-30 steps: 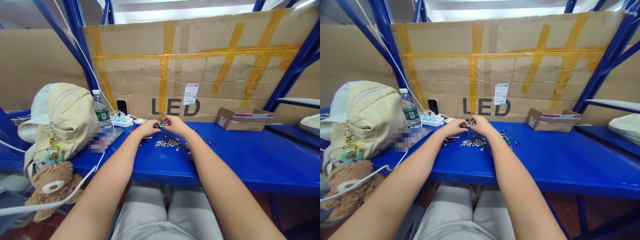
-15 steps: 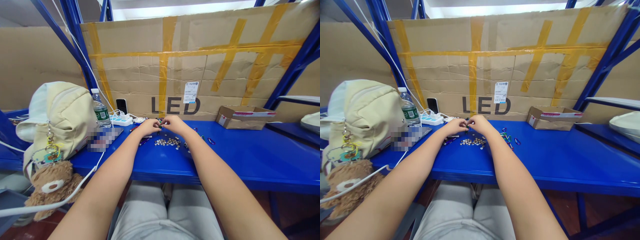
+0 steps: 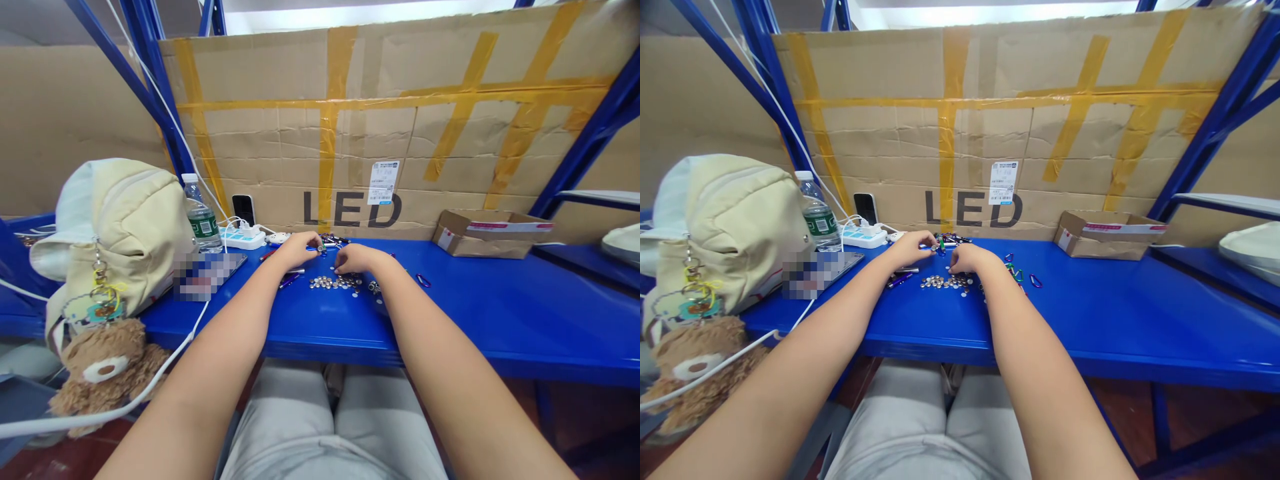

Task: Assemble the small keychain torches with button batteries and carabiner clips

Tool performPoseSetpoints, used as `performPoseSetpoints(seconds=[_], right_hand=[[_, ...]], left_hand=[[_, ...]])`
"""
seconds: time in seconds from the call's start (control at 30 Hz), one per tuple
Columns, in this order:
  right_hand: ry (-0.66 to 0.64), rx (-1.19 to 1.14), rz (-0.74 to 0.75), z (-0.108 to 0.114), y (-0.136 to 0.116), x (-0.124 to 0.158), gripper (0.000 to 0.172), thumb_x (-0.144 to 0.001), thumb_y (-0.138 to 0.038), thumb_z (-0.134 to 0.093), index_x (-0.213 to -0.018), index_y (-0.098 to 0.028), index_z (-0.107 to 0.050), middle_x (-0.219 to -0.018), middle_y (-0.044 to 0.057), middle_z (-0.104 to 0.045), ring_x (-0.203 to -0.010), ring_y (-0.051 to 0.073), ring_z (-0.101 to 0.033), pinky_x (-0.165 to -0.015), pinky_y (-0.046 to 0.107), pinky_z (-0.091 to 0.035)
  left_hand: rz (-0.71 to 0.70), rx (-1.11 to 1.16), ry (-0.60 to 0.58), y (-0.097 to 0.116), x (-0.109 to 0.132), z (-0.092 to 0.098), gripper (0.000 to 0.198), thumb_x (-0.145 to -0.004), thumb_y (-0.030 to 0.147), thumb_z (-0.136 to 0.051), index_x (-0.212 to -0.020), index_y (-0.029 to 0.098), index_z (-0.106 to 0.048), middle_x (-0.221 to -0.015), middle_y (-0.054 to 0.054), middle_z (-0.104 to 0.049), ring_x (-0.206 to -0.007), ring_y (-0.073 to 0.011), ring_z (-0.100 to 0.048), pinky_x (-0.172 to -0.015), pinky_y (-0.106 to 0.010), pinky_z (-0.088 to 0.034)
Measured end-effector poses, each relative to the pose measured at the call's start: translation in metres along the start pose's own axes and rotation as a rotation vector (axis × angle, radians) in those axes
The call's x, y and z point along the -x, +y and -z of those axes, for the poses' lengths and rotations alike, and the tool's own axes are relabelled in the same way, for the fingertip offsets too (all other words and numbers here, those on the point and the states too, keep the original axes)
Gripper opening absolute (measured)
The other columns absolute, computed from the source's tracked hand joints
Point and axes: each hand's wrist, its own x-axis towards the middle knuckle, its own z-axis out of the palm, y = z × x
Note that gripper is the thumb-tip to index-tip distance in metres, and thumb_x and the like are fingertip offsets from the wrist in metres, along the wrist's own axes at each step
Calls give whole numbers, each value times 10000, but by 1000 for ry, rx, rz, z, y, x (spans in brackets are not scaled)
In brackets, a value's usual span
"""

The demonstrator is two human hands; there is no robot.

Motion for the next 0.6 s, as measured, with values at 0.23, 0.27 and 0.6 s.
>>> performPoseSetpoints(seconds=[0.23,0.27,0.6], right_hand=[[20,6,-64,10,5,9,129,-663,-295,-687,-765,-218,-708,-845,33,-694,-749,180,-618,-626,261,-439],[8,18,-88,13,7,11,118,-656,-284,-691,-752,-219,-708,-836,31,-694,-743,180,-618,-621,262,-440],[-146,44,-154,14,10,14,133,-630,-288,-702,-729,-201,-719,-702,36,-676,-603,167,-600,-551,269,-444]], left_hand=[[2,-11,-42,4,2,2,164,-695,175,-590,-856,180,-625,-891,-14,-668,-851,-157,-598,-785,-274,-445],[7,-12,-63,4,3,2,164,-696,188,-599,-857,182,-624,-893,-15,-670,-848,-159,-599,-782,-276,-447],[17,-9,-103,5,3,1,176,-703,221,-611,-874,181,-623,-897,-18,-670,-838,-161,-604,-770,-276,-452]])
